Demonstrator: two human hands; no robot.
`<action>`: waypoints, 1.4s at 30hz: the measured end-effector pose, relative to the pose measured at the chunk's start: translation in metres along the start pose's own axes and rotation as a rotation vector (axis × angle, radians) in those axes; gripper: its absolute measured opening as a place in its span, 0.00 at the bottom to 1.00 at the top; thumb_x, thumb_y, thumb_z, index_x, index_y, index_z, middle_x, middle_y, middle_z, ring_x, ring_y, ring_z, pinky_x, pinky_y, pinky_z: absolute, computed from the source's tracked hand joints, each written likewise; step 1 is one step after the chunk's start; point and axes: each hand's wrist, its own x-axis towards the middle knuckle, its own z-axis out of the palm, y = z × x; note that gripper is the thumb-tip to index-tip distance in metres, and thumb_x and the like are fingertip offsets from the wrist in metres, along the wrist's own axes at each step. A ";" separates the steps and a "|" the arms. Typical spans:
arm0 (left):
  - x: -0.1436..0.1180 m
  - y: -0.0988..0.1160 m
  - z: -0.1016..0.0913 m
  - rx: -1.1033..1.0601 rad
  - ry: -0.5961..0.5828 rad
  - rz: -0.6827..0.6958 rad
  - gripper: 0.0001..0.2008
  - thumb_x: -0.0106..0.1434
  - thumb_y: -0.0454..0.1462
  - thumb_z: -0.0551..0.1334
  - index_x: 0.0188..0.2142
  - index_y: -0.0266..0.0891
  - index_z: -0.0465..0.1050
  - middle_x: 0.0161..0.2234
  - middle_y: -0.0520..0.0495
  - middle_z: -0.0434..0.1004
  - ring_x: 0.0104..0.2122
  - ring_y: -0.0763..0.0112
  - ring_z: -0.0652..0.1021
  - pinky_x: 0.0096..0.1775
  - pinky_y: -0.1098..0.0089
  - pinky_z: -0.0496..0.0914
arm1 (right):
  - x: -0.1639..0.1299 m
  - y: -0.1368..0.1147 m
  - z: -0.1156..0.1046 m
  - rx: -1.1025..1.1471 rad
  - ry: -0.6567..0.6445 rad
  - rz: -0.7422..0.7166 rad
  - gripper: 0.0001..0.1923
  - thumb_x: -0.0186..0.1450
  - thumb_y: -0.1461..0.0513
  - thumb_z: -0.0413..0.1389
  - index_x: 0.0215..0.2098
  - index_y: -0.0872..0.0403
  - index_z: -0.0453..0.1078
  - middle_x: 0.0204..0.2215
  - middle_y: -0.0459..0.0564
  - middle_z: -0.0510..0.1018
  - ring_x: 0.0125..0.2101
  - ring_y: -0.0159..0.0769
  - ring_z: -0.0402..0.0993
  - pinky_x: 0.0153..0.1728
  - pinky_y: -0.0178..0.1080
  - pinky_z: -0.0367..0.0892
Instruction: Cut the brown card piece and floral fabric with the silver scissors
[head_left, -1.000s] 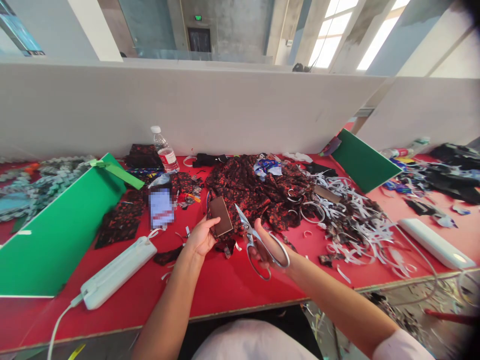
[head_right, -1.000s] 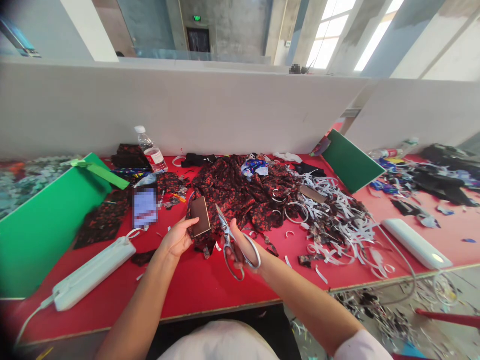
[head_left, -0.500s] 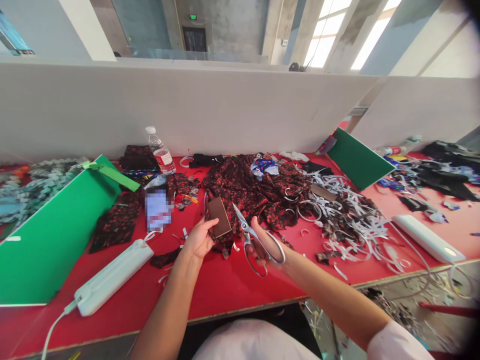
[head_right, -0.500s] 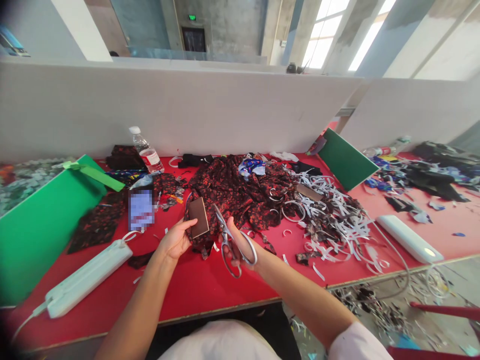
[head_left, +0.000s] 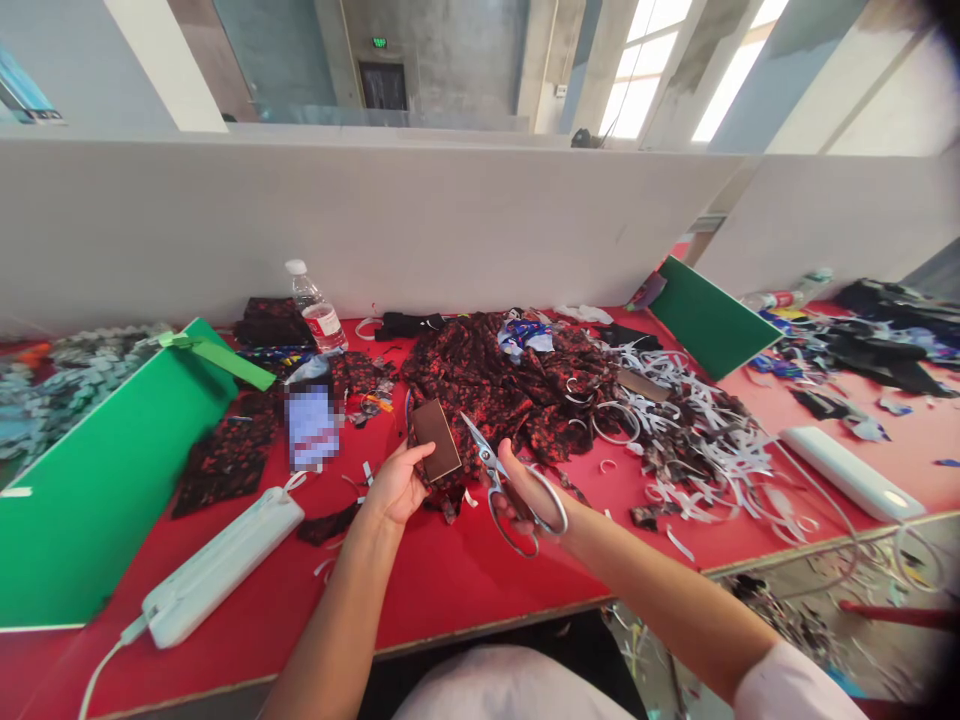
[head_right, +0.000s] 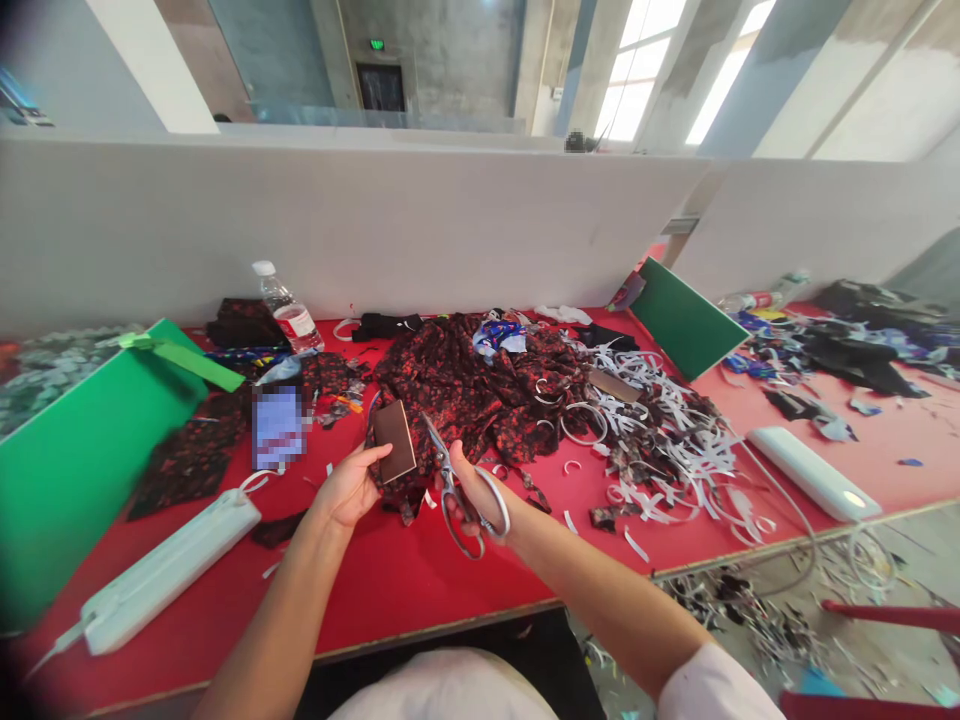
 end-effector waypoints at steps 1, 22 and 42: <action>0.000 0.000 0.000 0.003 0.000 0.002 0.21 0.55 0.24 0.56 0.49 0.34 0.66 0.35 0.42 0.80 0.33 0.64 0.80 0.36 0.63 0.76 | 0.000 0.000 0.000 0.006 -0.014 0.003 0.32 0.59 0.36 0.36 0.29 0.54 0.60 0.15 0.40 0.59 0.12 0.23 0.51 0.07 0.23 0.43; -0.003 0.002 0.002 0.046 -0.015 0.007 0.19 0.56 0.24 0.55 0.48 0.34 0.67 0.35 0.42 0.79 0.35 0.64 0.80 0.37 0.66 0.75 | 0.008 -0.004 0.001 -0.006 -0.019 0.063 0.35 0.59 0.35 0.31 0.27 0.55 0.60 0.14 0.40 0.59 0.11 0.23 0.52 0.07 0.24 0.46; -0.004 -0.001 0.002 0.059 -0.044 -0.008 0.21 0.57 0.24 0.55 0.51 0.34 0.64 0.33 0.43 0.80 0.34 0.65 0.80 0.38 0.65 0.75 | 0.020 -0.001 -0.005 0.002 -0.090 0.051 0.38 0.56 0.34 0.29 0.30 0.55 0.62 0.15 0.42 0.62 0.12 0.24 0.55 0.08 0.25 0.49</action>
